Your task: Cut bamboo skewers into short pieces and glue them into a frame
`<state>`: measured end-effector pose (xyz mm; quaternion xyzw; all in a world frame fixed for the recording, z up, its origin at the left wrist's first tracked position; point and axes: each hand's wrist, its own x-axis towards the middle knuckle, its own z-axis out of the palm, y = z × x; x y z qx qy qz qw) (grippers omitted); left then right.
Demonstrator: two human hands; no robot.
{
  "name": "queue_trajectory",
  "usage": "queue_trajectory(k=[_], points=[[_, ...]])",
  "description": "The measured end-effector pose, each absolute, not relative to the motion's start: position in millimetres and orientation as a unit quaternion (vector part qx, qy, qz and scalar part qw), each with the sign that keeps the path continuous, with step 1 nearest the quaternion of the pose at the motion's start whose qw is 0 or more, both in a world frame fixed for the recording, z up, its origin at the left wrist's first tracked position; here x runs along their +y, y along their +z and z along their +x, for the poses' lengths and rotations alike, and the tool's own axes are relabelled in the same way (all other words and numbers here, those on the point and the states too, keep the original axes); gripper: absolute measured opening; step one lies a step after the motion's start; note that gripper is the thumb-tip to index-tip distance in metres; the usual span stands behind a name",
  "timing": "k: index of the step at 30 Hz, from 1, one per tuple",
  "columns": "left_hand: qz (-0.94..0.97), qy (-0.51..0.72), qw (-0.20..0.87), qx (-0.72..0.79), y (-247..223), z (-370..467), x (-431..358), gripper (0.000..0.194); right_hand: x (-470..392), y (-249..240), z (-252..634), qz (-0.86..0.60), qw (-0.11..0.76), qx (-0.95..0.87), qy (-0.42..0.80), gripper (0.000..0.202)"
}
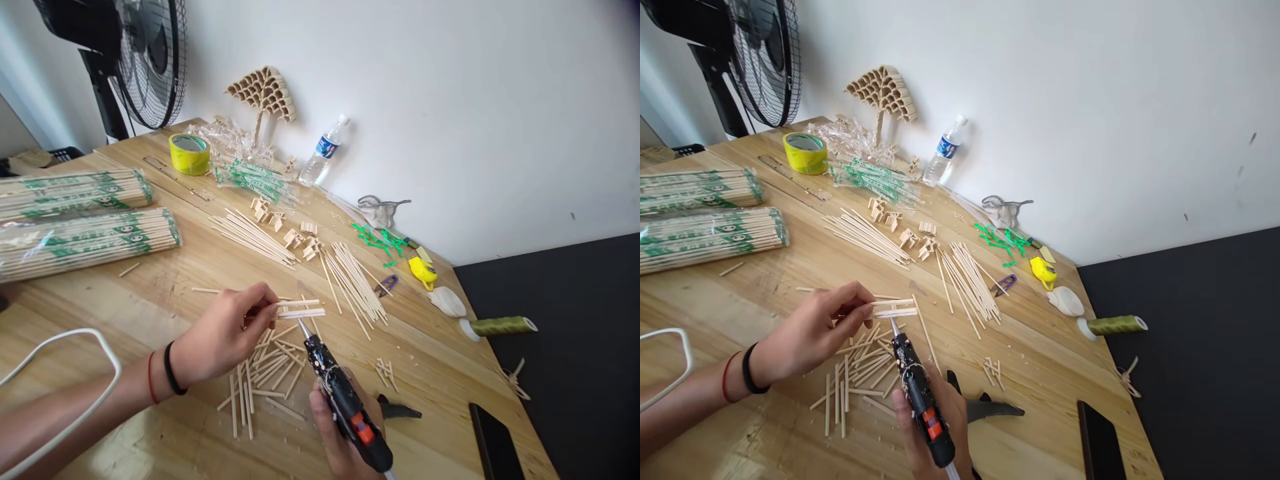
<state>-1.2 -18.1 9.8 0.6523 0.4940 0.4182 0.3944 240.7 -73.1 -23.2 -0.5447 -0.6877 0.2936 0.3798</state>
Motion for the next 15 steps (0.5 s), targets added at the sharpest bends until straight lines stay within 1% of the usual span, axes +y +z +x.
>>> queue_trajectory(k=[3, 5, 7, 11, 15], points=[[0.655, 0.408, 0.403, 0.492, 10, 0, -19, 0.021, -72, -22, 237, -0.532, 0.390, -0.706, 0.256, 0.011], [0.652, 0.410, 0.412, 0.487, 10, 1, -20, 0.021, -68, -21, 236, -0.505, 0.388, -0.728, 0.254, 0.009], [0.640, 0.415, 0.434, 0.480, 10, 3, -22, 0.022, -65, -20, 236, -0.484, 0.380, -0.746, 0.255, 0.013], [0.597, 0.438, 0.497, 0.452, 10, 6, -25, 0.022, -64, -14, 236, -0.490, 0.347, -0.760, 0.249, 0.023], [0.550, 0.448, 0.561, 0.428, 11, 7, -27, 0.022, -65, -9, 233, -0.477, 0.342, -0.772, 0.245, 0.022]])
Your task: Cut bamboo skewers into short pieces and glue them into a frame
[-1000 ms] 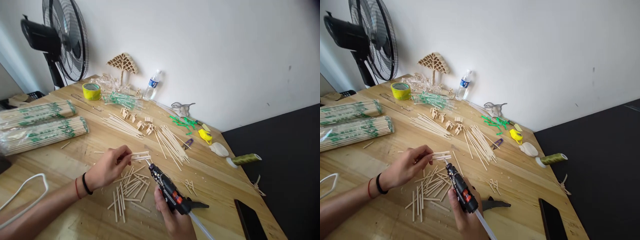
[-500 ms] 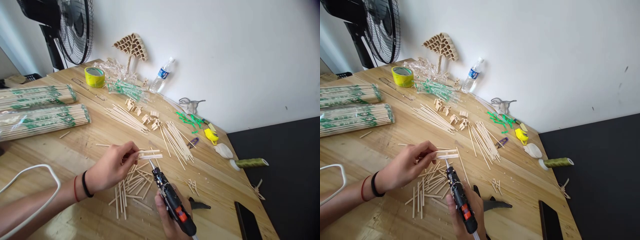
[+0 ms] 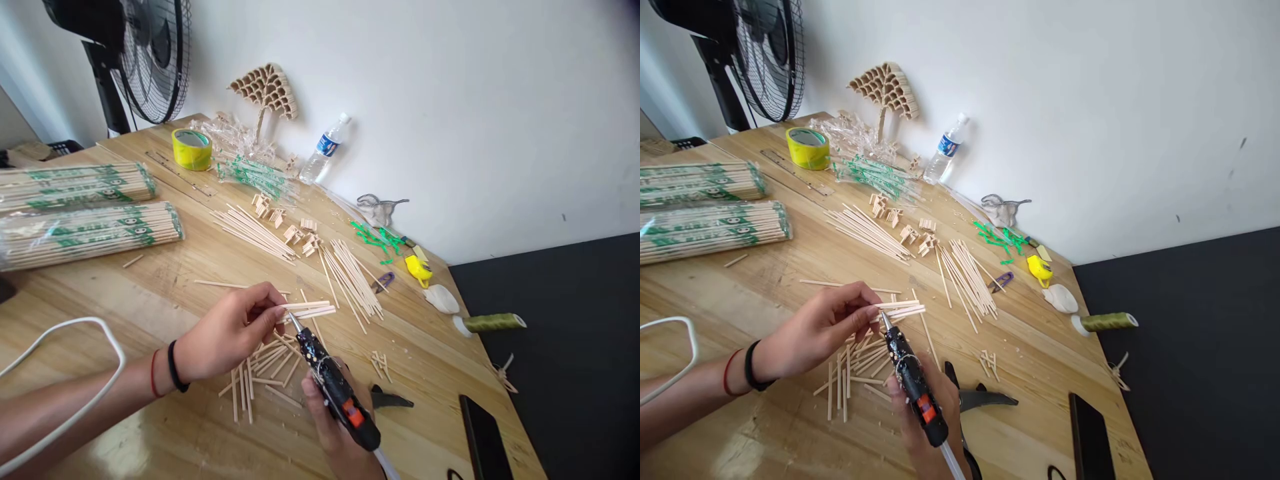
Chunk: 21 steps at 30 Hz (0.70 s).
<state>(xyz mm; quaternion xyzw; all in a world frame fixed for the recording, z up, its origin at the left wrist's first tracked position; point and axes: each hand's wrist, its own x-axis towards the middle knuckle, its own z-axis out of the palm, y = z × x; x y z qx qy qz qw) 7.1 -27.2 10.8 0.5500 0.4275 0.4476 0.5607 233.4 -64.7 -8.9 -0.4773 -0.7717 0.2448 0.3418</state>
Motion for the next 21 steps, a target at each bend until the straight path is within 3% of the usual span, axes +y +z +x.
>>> queue_trajectory(k=[10, 21], points=[[0.527, 0.450, 0.577, 0.432, 5.6, 8.3, -26.3, 0.024, -64.6, -8.5, 228.9, -0.489, 0.379, -0.745, 0.248, 0.014], [0.526, 0.452, 0.562, 0.450, 5.6, 7.3, -26.3, 0.022, -67.5, -8.5, 227.2, -0.540, 0.417, -0.684, 0.258, 0.027]])
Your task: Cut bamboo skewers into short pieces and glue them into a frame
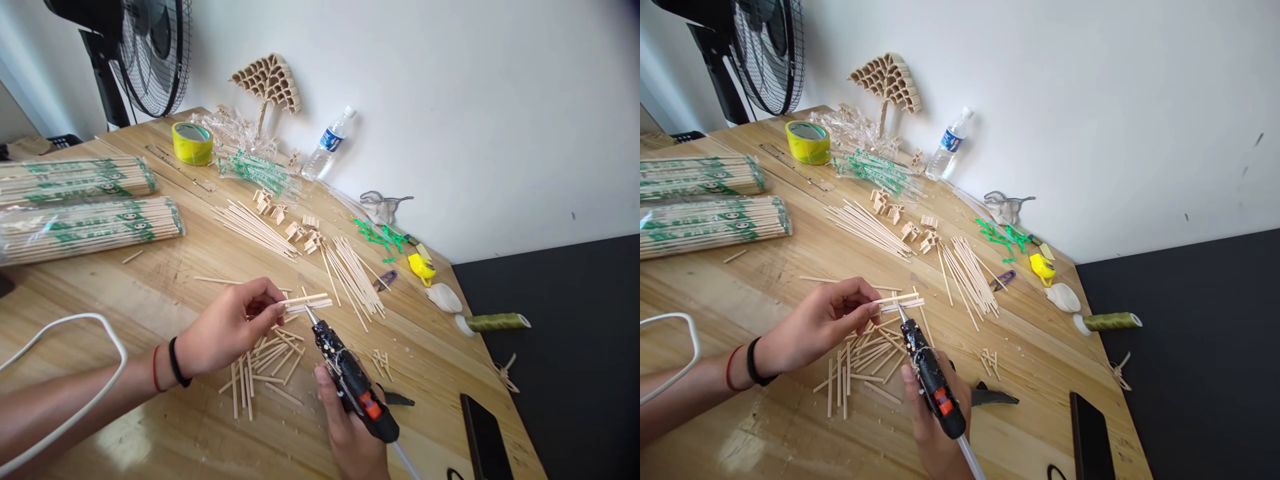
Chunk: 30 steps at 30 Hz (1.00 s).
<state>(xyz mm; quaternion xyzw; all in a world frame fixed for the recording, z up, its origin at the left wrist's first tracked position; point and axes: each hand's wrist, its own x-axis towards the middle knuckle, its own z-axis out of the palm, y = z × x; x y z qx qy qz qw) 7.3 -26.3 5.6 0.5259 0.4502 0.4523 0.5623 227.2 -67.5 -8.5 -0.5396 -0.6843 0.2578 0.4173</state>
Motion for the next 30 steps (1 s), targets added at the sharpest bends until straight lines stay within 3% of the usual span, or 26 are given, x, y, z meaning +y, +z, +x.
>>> queue_trajectory(k=[15, 30], points=[[0.527, 0.447, 0.563, 0.453, 6, 8, -25, 0.021, -69, -9, 230, -0.540, 0.385, -0.702, 0.259, 0.029], [0.524, 0.465, 0.537, 0.469, 3, 4, -21, 0.020, -69, 5, 228, -0.520, 0.371, -0.593, 0.491, 0.029]])
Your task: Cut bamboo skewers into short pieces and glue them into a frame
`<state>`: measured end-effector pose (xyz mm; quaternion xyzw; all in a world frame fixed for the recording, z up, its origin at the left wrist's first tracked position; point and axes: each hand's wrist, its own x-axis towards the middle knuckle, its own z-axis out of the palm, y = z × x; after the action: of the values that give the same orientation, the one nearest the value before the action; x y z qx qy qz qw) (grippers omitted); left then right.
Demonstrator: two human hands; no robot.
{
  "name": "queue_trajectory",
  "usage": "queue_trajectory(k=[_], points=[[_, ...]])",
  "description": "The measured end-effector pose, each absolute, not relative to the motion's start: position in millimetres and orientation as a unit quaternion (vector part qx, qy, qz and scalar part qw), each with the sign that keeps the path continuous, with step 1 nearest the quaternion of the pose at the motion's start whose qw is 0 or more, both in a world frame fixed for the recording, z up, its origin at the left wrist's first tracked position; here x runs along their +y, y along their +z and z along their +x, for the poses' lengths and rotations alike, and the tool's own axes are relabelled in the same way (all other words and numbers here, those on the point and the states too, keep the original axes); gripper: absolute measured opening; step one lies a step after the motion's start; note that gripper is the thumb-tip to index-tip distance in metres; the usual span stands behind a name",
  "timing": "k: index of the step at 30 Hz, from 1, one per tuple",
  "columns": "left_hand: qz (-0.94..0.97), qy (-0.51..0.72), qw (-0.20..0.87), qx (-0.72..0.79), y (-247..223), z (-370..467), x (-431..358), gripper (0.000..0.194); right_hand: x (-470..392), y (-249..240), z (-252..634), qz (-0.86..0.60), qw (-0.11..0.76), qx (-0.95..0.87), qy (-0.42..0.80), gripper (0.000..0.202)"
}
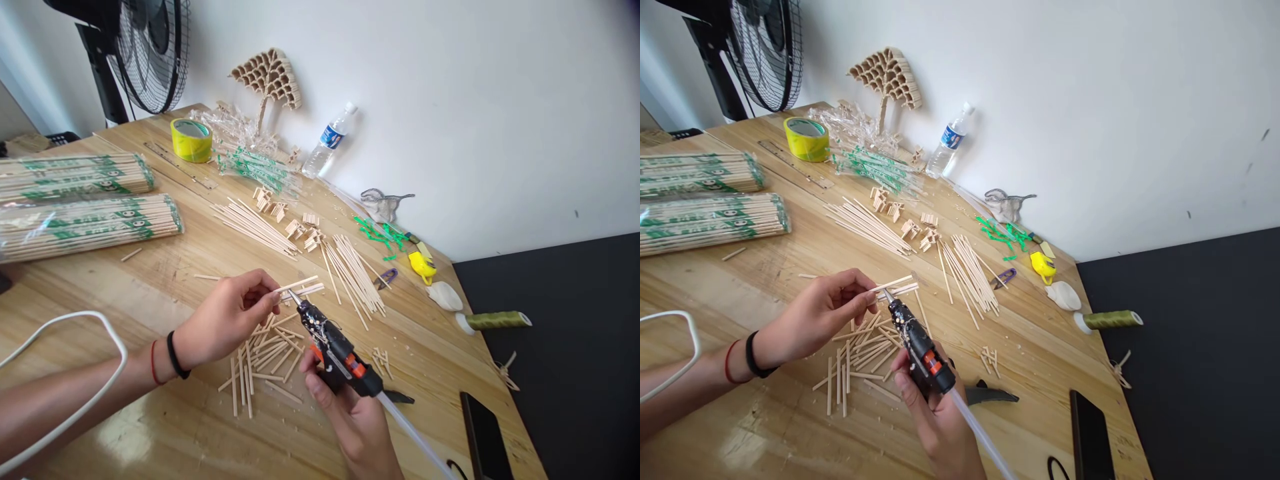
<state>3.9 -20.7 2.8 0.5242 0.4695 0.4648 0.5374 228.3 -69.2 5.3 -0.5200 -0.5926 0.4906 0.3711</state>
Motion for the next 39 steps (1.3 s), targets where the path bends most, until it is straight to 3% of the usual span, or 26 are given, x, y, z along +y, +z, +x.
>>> queue_trajectory(k=[18, 28, 39], points=[[0.521, 0.456, 0.529, 0.491, 4, 3, -20, 0.023, -79, -18, 234, -0.549, 0.374, -0.545, 0.513, 0.050], [0.523, 0.465, 0.518, 0.493, 2, 4, -20, 0.024, -72, -10, 231, -0.508, 0.352, -0.577, 0.533, 0.038], [0.544, 0.460, 0.501, 0.491, 5, 3, -21, 0.019, -71, -13, 230, -0.549, 0.385, -0.588, 0.453, 0.038]])
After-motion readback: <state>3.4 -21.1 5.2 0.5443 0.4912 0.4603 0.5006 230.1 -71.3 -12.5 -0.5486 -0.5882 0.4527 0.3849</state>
